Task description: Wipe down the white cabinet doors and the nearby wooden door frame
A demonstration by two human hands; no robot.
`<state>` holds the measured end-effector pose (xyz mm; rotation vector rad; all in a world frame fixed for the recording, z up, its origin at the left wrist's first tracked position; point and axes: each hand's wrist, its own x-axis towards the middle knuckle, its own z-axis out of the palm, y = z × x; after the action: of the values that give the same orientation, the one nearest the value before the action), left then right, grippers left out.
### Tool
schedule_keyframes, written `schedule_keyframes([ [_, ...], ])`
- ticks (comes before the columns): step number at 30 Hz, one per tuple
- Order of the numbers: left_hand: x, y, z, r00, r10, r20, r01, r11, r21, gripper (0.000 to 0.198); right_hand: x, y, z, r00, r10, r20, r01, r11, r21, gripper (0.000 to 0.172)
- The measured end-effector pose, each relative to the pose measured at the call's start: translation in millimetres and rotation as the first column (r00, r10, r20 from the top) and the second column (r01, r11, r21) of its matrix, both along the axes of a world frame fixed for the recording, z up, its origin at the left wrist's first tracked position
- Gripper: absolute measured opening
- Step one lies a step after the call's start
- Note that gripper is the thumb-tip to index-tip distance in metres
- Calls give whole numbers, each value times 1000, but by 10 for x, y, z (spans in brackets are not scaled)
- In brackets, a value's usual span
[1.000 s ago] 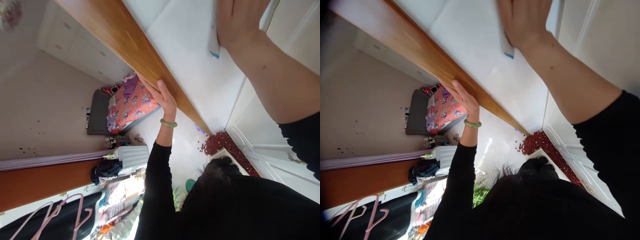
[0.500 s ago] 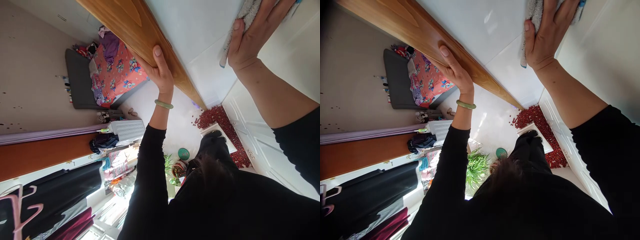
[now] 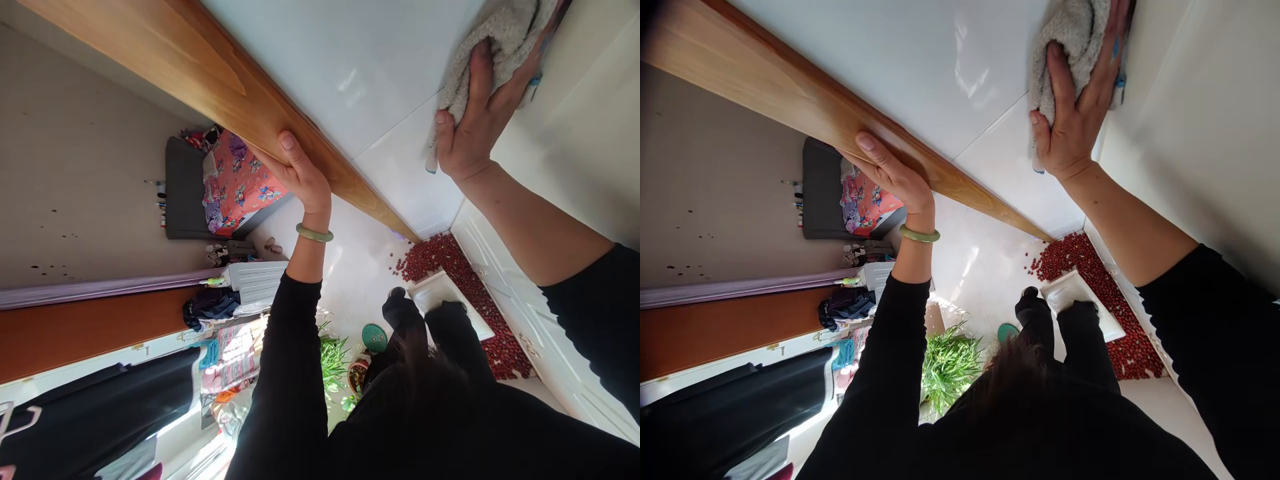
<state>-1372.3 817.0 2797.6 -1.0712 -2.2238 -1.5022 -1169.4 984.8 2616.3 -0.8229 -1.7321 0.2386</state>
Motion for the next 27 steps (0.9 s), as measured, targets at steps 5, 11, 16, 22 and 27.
schedule_keyframes([
  [5,-73,-84,-389,983,-13,-181,47,982,183,71,-72,-12,61,998,68,-19,-65,992,111,79],
  [11,-121,-193,-1546,943,-256,-214,300,931,207,80,-85,-41,243,998,-25,-59,40,960,276,79],
  [16,-348,56,-1846,890,-355,-286,429,866,259,86,-408,-261,28,1000,6,-4,-5,935,354,108],
  [22,-426,22,-1895,772,-358,-526,565,766,308,82,-1025,-914,-1008,989,96,-114,-62,962,267,89],
  [27,-368,-30,-2077,803,-371,-467,534,795,287,77,-1110,-936,-173,982,91,-167,-32,944,328,94],
])
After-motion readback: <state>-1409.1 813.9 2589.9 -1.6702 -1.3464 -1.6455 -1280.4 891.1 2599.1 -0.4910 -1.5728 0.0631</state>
